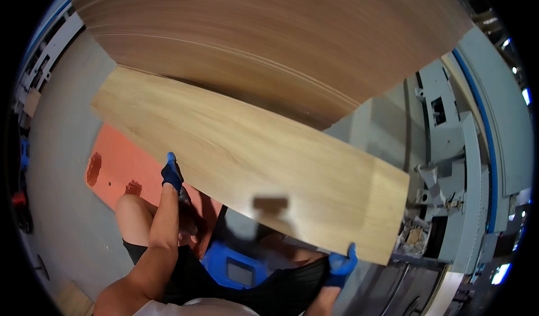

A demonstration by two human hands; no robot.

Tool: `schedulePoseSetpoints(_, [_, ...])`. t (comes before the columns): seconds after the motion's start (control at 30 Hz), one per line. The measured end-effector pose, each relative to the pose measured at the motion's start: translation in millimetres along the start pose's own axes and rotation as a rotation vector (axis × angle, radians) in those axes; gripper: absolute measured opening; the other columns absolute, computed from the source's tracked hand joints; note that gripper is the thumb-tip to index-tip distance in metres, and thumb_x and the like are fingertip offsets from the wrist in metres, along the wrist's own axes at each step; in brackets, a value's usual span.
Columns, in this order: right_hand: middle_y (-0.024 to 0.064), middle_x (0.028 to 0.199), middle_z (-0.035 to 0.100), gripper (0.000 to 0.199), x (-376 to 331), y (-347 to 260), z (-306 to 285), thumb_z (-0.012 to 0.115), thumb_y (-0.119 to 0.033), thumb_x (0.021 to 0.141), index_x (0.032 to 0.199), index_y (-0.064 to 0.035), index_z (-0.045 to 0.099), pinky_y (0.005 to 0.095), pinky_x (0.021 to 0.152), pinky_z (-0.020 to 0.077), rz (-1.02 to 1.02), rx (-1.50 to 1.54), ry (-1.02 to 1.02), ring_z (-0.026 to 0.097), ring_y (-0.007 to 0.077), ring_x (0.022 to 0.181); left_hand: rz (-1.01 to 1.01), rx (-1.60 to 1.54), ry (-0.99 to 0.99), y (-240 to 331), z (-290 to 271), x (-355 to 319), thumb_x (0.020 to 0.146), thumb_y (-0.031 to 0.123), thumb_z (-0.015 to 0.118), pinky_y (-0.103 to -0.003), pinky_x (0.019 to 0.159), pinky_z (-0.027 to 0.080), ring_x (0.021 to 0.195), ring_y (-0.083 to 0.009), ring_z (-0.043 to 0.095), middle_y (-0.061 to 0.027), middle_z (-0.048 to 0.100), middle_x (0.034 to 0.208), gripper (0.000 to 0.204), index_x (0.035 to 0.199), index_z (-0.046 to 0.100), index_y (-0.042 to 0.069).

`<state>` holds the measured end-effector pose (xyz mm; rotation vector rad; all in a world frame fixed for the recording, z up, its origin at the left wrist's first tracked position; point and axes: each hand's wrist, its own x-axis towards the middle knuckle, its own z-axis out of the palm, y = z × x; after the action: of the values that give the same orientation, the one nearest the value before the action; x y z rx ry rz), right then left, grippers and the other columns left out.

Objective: The person picks up wood panels from a work table and stacks them onto a larger pile of panels on the floor.

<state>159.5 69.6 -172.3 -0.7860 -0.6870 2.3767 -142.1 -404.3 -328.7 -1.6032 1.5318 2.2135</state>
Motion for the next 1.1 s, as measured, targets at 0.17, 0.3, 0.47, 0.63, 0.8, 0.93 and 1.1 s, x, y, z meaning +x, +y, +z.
schedulePoseSetpoints(0.17, [0.0142, 0.102, 0.058, 0.023, 26, 93, -52, 0.045, -0.014, 0.087, 0.103, 0.0009, 0.054, 0.0344, 0.075, 0.0488, 0.276, -0.81, -0.096, 0.058, 0.0228, 0.088, -0.068, 0.252, -0.014, 7, 29, -35, 0.07, 0.053, 0.06, -0.033, 0.054, 0.041, 0.059, -0.0162, 0.046, -0.0035, 0.049, 0.063, 0.046, 0.074, 0.054, 0.007])
schedulePoseSetpoints(0.3, [0.015, 0.097, 0.061, 0.032, 72, 113, -26, 0.055, -0.014, 0.079, 0.107, 0.002, 0.054, 0.0327, 0.072, 0.0468, -0.672, -2.308, -0.603, 0.059, 0.0201, 0.084, 0.013, 0.427, 0.021, -50, 12, 32, 0.07, 0.059, 0.055, -0.033, 0.052, 0.041, 0.056, -0.0202, 0.049, -0.0082, 0.052, 0.059, 0.057, 0.069, 0.058, 0.002])
schedulePoseSetpoints(0.47, [0.0162, 0.095, 0.06, 0.038, 168, 87, -82, 0.054, -0.031, 0.081, 0.1, 0.0022, 0.056, 0.0312, 0.075, 0.0446, -0.644, -1.909, 0.364, 0.059, 0.0276, 0.082, 0.027, 0.456, 0.059, -59, 41, 76, 0.073, 0.067, 0.043, -0.036, 0.049, 0.041, 0.053, -0.0226, 0.051, -0.0145, 0.053, 0.055, 0.072, 0.062, 0.056, -0.003])
schedulePoseSetpoints(0.63, [0.0047, 0.073, 0.054, 0.045, 171, 148, -25, 0.046, -0.044, 0.084, 0.084, -0.0009, 0.058, 0.0281, 0.064, 0.0405, 0.347, -1.441, 0.083, 0.048, 0.0131, 0.069, 0.044, 0.379, 0.137, -18, 15, 113, 0.072, 0.065, 0.047, -0.034, 0.051, 0.042, 0.055, -0.0194, 0.05, -0.0102, 0.053, 0.058, 0.068, 0.07, 0.059, -0.002])
schedulePoseSetpoints(0.8, [0.0037, 0.065, 0.053, 0.049, 160, 210, -7, 0.042, -0.044, 0.086, 0.081, 0.0026, 0.058, 0.0304, 0.06, 0.0397, 0.119, -1.449, -0.091, 0.045, 0.0122, 0.064, -0.012, 0.233, 0.131, 41, 0, 130, 0.074, 0.062, 0.047, -0.034, 0.056, 0.046, 0.069, -0.0219, 0.054, -0.0079, 0.057, 0.075, 0.064, 0.099, 0.053, 0.003])
schedulePoseSetpoints(0.93, [0.0175, 0.077, 0.058, 0.048, 151, 223, 11, 0.041, -0.041, 0.086, 0.087, 0.0037, 0.058, 0.0357, 0.065, 0.0409, 0.087, -1.621, -0.027, 0.054, 0.0264, 0.075, -0.018, 0.15, 0.106, 44, -9, 151, 0.078, 0.057, 0.045, -0.034, 0.054, 0.045, 0.057, -0.0204, 0.051, -0.0059, 0.051, 0.062, 0.052, 0.077, 0.053, 0.006])
schedulePoseSetpoints(1.1, [0.0202, 0.079, 0.059, 0.05, 154, 225, 2, 0.04, -0.044, 0.085, 0.088, 0.003, 0.058, 0.0385, 0.069, 0.0407, 0.056, -1.697, 0.024, 0.054, 0.0304, 0.079, 0.012, -0.066, -0.16, 27, -8, 166, 0.081, 0.054, 0.042, -0.037, 0.064, 0.047, 0.068, -0.0236, 0.054, -0.0084, 0.056, 0.075, 0.052, 0.087, 0.055, 0.004])
